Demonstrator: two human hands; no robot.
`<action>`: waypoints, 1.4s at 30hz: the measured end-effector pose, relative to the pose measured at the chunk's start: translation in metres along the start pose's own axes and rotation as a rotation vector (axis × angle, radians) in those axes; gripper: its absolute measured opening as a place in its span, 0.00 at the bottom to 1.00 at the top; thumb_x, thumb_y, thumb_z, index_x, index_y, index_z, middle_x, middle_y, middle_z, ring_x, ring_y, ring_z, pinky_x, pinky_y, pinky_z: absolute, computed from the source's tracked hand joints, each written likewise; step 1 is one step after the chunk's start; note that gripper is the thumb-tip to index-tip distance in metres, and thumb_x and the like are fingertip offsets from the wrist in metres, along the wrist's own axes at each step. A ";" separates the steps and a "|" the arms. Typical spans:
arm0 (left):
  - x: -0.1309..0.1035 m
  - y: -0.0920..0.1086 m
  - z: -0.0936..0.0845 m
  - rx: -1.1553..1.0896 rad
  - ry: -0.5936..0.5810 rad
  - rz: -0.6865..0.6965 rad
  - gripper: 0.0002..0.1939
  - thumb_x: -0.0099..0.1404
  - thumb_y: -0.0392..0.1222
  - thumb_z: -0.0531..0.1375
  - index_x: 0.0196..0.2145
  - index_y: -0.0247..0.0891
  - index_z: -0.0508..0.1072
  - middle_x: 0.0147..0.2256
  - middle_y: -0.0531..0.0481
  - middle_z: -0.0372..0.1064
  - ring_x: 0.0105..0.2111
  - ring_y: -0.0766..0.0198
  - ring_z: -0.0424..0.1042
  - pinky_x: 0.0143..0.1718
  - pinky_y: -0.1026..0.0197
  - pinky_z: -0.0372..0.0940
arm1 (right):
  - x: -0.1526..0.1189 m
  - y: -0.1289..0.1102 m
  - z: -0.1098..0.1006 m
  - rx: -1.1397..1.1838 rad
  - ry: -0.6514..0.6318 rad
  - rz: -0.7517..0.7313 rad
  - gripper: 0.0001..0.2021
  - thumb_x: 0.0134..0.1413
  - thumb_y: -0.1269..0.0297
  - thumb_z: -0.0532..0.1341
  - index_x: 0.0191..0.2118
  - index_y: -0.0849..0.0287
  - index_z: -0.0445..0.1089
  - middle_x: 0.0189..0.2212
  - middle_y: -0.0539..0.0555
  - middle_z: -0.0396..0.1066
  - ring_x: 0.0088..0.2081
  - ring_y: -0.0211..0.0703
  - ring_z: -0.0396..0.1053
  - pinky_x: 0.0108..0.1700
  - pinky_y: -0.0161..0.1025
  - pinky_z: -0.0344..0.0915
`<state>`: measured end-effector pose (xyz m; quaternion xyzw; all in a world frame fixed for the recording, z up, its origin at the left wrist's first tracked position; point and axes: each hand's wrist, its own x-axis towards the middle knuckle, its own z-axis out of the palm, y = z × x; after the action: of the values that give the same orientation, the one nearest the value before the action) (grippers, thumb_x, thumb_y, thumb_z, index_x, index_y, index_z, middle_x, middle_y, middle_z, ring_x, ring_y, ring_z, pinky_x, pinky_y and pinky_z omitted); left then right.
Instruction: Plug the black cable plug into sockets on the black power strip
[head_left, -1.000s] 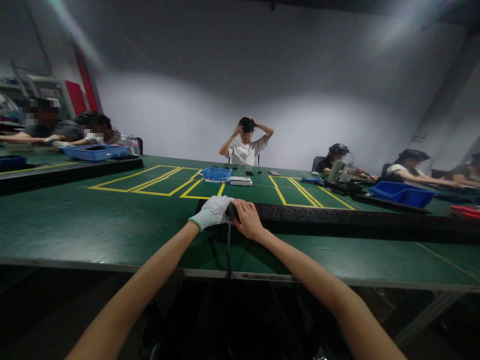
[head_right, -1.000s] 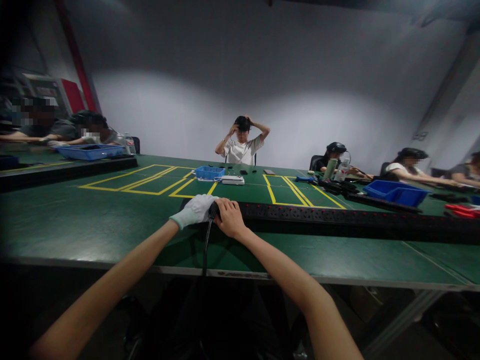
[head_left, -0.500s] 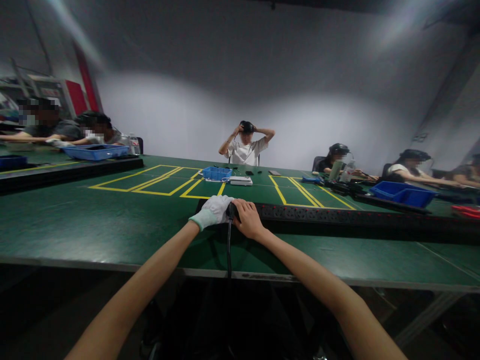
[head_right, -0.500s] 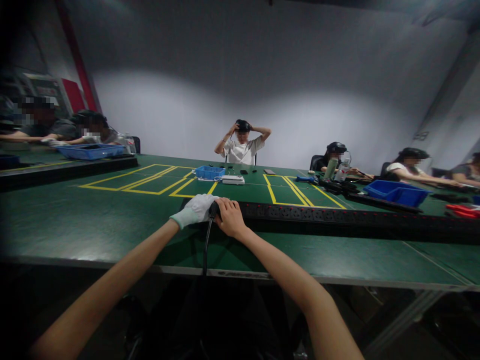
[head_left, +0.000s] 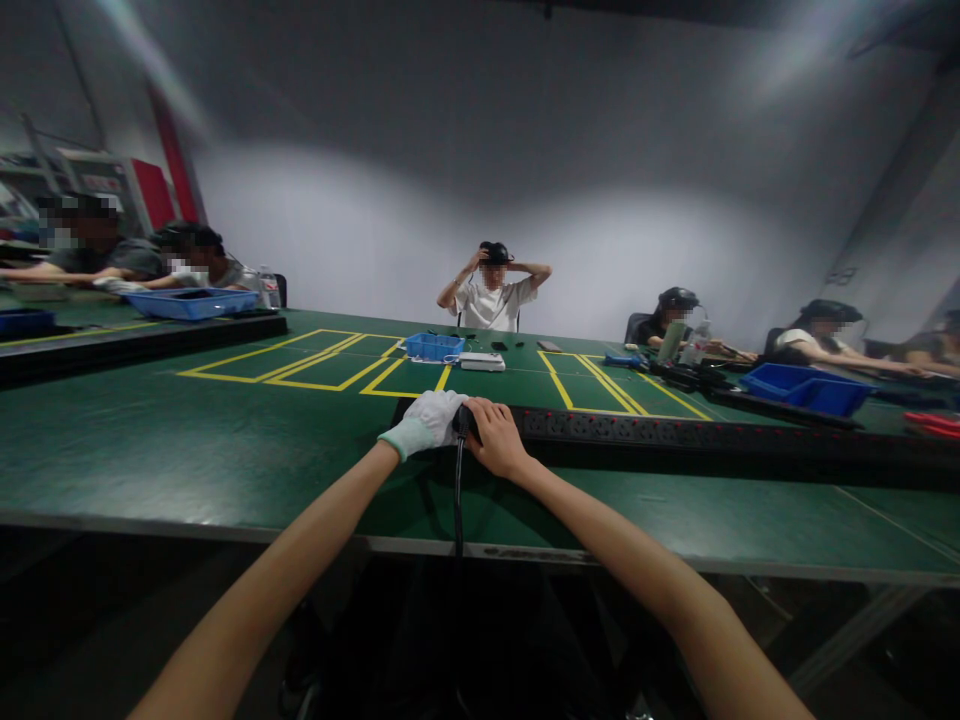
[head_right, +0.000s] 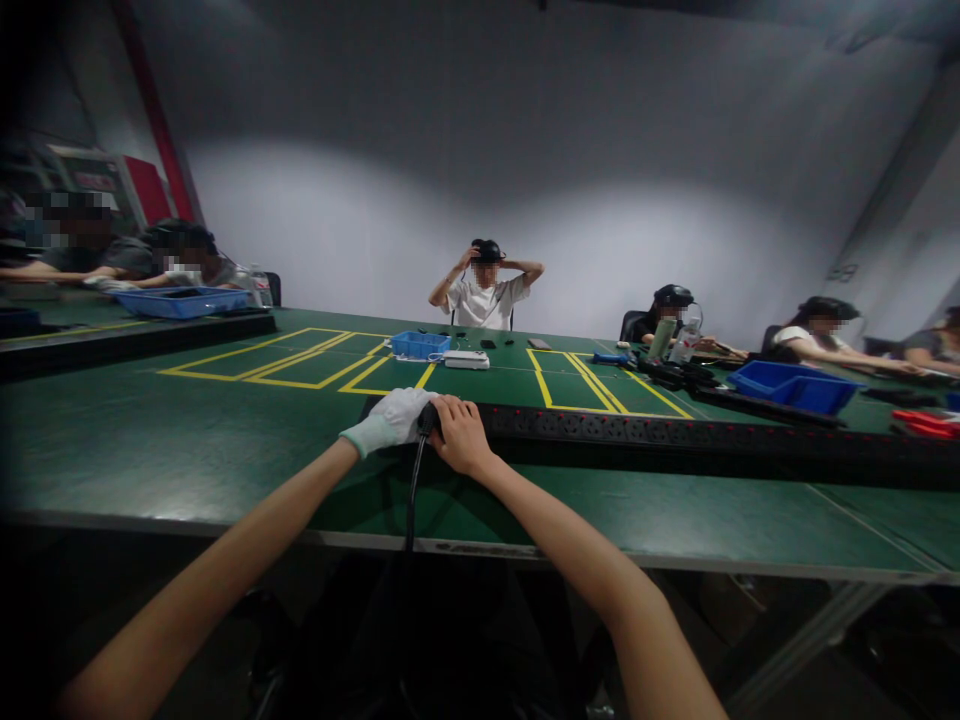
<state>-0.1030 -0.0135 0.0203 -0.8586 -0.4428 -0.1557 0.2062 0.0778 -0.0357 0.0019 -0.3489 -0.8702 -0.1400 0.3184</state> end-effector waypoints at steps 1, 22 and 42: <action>0.000 0.000 0.000 0.000 0.000 -0.001 0.30 0.55 0.55 0.60 0.51 0.36 0.62 0.45 0.39 0.66 0.45 0.50 0.67 0.46 0.53 0.60 | 0.000 0.000 0.000 0.001 0.001 0.000 0.24 0.55 0.66 0.55 0.58 0.63 0.55 0.56 0.63 0.59 0.58 0.50 0.55 0.57 0.47 0.51; 0.001 -0.003 0.004 0.031 0.003 0.000 0.30 0.55 0.56 0.59 0.49 0.34 0.62 0.43 0.40 0.66 0.42 0.51 0.68 0.44 0.53 0.61 | 0.001 0.000 0.001 0.010 0.006 -0.004 0.24 0.55 0.66 0.55 0.57 0.63 0.55 0.55 0.63 0.60 0.57 0.50 0.56 0.56 0.48 0.51; 0.002 -0.004 0.007 0.022 0.010 0.007 0.30 0.55 0.57 0.59 0.50 0.35 0.63 0.44 0.40 0.66 0.43 0.51 0.68 0.45 0.53 0.61 | 0.000 0.001 0.002 0.001 0.009 -0.006 0.23 0.55 0.66 0.54 0.57 0.64 0.55 0.56 0.63 0.60 0.57 0.50 0.55 0.56 0.47 0.51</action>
<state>-0.1046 -0.0069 0.0161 -0.8569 -0.4406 -0.1547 0.2183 0.0776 -0.0341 0.0008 -0.3454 -0.8700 -0.1422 0.3218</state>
